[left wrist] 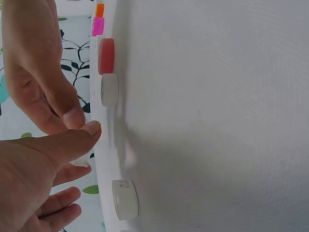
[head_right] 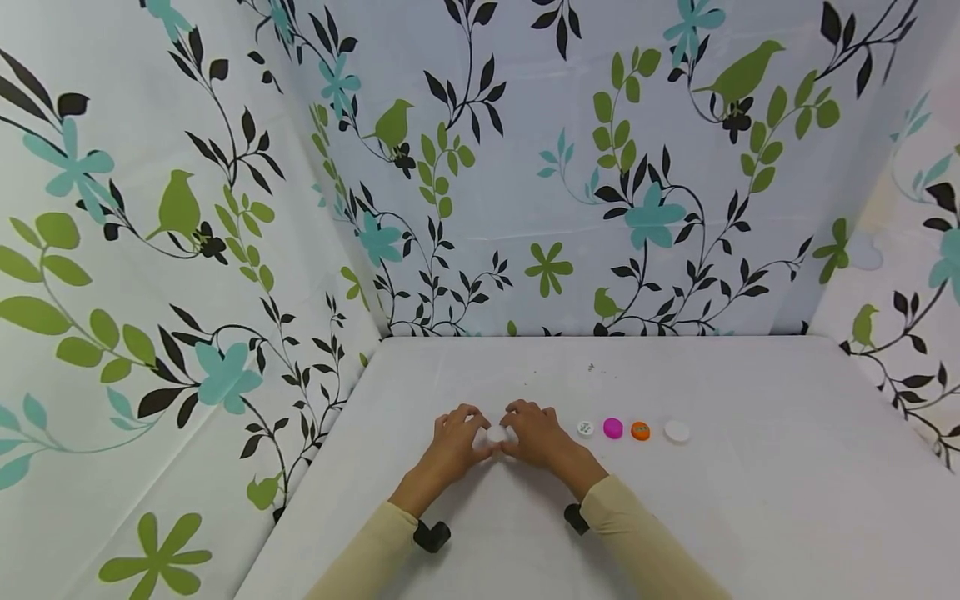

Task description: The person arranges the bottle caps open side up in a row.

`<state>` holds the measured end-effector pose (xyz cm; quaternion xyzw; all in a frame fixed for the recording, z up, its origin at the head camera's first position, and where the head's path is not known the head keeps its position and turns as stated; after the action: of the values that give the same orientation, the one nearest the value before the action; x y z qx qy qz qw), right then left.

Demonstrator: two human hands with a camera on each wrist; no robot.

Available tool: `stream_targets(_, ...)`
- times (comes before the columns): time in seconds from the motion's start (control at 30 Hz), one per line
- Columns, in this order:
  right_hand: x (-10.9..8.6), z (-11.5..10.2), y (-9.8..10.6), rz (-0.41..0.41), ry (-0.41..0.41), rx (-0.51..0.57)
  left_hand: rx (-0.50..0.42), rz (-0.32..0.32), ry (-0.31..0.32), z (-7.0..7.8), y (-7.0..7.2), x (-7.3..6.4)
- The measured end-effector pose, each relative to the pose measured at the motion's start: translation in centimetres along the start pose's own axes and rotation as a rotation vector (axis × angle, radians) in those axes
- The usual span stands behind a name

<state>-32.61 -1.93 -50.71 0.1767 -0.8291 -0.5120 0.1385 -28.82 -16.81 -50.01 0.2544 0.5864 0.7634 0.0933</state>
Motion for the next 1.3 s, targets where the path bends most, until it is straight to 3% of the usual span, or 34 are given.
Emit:
stream_targets(0.33, 0.1, -0.9, 0.4, 0.029, -0.042, 0.043, 0.032, 0.091, 0.036, 0.0, 0.3, 0.1)
stream_targets(0.6, 0.0, -1.7, 0.7, 0.023, -0.035, 0.088, 0.023, 0.124, 0.040, 0.0, 0.1, 0.1)
stream_targets(1.0, -0.5, -2.0, 1.2, 0.019, 0.054, 0.127, -0.071, 0.051, 0.034, -0.5, 0.3, -0.1)
stream_targets(1.3, -0.5, -1.3, 0.3, -0.035, 0.033, 0.070, -0.118, 0.021, 0.027, -1.1, 0.0, -0.7)
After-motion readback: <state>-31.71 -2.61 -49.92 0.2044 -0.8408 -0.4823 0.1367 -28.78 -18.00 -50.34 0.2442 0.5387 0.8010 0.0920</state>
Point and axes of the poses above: each hand's wrist, its own x-axis towards the middle knuckle, its own y-axis out of the back of the hand, z = x × y, the point moved 5 cm from there along x, towards the middle knuckle, and after that the axes turned 11 degrees about -y, right-handed, at the moved point
